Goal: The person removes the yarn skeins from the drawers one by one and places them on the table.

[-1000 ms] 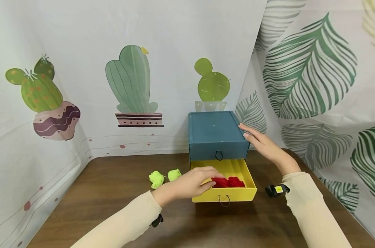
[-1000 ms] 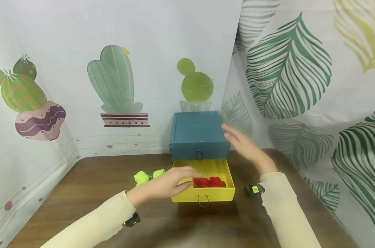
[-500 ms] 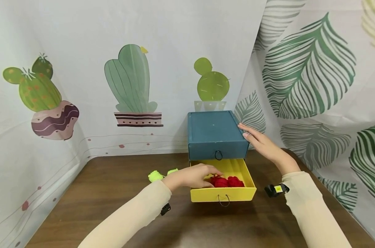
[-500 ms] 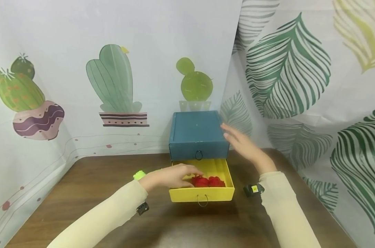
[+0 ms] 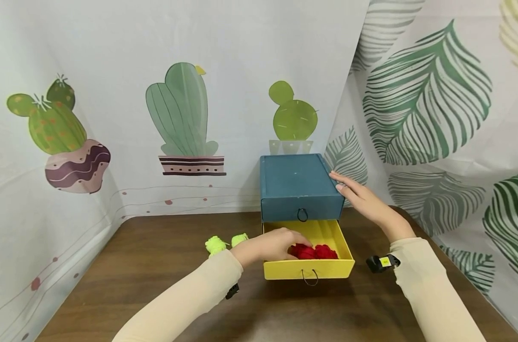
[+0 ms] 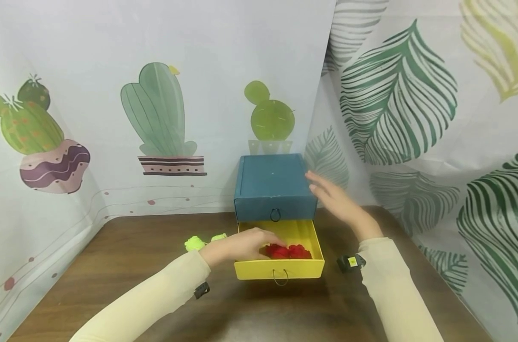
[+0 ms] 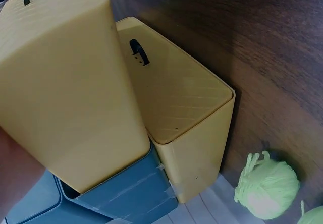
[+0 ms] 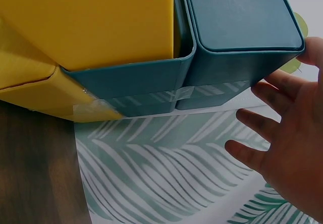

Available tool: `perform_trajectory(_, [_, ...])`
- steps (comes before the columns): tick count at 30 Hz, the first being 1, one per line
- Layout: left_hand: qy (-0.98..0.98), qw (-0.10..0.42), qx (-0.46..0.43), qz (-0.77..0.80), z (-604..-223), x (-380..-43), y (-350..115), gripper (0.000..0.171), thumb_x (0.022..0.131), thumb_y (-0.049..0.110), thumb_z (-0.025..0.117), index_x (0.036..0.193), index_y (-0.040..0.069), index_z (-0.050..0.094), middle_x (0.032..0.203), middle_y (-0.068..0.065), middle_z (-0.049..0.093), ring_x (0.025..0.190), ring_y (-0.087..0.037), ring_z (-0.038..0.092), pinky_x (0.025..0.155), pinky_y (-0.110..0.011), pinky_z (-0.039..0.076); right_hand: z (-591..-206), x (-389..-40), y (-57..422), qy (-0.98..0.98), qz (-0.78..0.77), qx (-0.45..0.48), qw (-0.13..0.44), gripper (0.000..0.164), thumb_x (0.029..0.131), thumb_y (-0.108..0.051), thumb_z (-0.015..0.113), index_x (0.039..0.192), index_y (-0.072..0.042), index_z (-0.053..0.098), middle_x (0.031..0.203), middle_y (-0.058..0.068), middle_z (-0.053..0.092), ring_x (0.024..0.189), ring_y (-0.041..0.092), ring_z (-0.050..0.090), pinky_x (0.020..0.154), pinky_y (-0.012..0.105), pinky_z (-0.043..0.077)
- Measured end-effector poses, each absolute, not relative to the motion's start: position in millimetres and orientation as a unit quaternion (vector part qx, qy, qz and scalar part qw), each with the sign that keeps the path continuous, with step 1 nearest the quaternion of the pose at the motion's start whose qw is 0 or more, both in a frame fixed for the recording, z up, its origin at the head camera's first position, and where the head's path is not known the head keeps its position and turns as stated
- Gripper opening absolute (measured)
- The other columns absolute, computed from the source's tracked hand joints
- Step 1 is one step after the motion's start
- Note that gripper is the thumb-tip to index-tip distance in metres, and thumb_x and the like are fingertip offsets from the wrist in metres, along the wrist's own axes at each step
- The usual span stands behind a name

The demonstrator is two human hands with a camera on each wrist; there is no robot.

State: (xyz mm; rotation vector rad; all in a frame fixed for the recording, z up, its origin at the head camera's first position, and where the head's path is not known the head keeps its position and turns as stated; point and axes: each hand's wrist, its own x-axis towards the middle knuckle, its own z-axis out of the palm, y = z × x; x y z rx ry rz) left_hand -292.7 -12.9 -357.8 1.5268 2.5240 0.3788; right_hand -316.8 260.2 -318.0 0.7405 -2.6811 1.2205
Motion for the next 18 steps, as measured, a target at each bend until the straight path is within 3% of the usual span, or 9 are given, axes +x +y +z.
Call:
perform_trajectory(6, [0.840,0.066,0.526,0.117,-357.4,-292.2,-13.8,0.044,0.086,0.018,0.074,0.127,0.010,0.062,0.121,0.001,0.064,0.106,-0.007,0.058,0.093,-0.013,0.043,-313.4,-311.6,257.7,-0.880,0.406,0.241,0.051,0.051,0.105,-0.028,0.037,0.152,-0.009,0.029,0.159,0.012,0.018,0.144,0.038,0.016,0.110,0.064,0.017])
perform_trajectory(18, [0.834,0.012,0.541,0.109,-352.4,-290.7,-23.2,0.038,0.086,0.018,0.074,0.122,0.012,0.065,0.113,0.001,0.065,0.095,-0.005,0.057,0.083,-0.010,0.044,-319.1,-317.0,259.9,-0.882,0.402,0.241,0.053,0.053,0.105,-0.035,0.036,0.152,-0.012,0.027,0.159,0.010,0.017,0.144,0.038,0.016,0.109,0.064,0.017])
